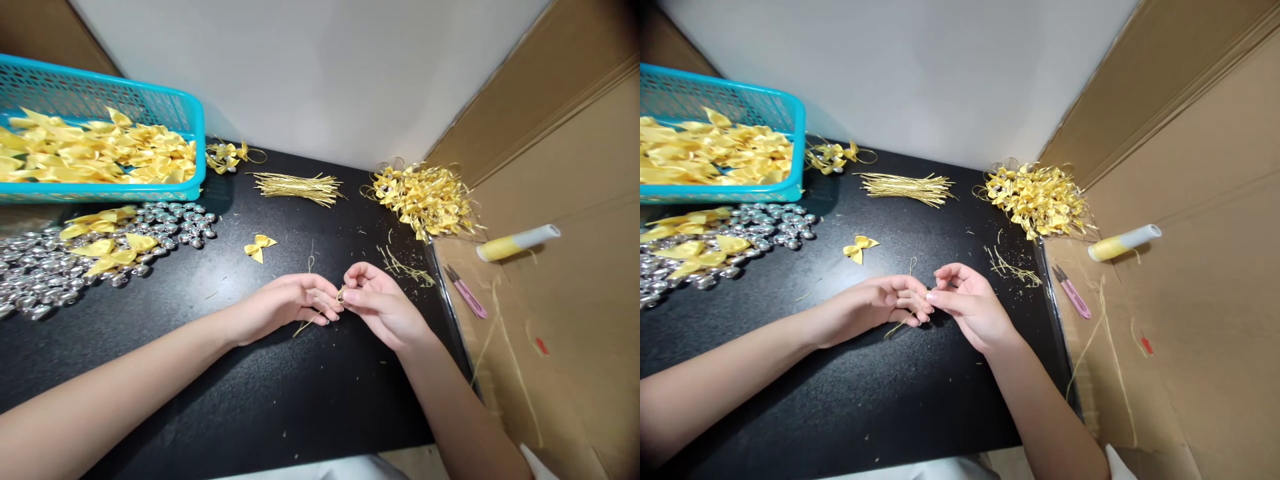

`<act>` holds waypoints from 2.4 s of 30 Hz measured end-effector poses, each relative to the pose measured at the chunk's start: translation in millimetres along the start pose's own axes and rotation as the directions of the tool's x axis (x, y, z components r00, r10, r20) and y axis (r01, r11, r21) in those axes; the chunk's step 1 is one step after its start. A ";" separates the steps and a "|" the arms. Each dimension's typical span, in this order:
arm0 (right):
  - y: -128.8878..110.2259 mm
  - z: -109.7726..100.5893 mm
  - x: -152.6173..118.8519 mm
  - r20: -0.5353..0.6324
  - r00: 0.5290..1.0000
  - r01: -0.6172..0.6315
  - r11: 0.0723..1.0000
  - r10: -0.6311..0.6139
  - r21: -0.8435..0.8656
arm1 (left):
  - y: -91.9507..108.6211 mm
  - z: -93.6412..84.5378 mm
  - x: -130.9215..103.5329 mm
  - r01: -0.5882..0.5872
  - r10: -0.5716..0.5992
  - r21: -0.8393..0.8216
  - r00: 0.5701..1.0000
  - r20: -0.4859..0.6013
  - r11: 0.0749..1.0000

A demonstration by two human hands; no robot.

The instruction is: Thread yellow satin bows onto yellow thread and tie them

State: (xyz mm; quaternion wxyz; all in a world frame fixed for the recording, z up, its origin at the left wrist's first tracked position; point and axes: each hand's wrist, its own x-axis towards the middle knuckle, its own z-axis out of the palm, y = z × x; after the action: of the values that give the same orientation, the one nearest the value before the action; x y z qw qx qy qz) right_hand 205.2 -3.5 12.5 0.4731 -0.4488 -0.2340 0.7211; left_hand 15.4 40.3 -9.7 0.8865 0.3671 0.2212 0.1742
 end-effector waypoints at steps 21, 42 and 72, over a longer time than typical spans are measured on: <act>-6.1 -2.2 -4.1 0.155 0.934 0.347 0.713 -0.322 -0.608 | -15.9 14.6 -0.9 -0.042 0.064 0.106 0.974 -0.216 0.994; -5.6 -2.2 -4.5 0.228 0.920 0.391 0.721 -0.319 -0.572 | -16.9 21.1 -1.8 -0.038 0.088 0.176 0.953 -0.289 0.984; 3.2 2.0 -3.6 0.359 0.727 0.568 0.220 -0.585 -0.793 | -17.8 10.6 0.4 -0.047 0.039 -0.036 0.979 -0.200 0.998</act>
State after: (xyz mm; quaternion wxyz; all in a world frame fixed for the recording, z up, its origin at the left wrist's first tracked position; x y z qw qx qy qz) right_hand 202.5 -7.9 12.6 0.4114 -0.5086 -0.7077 0.2668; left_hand 23.8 22.5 -16.0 0.8632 0.3345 0.2973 0.2335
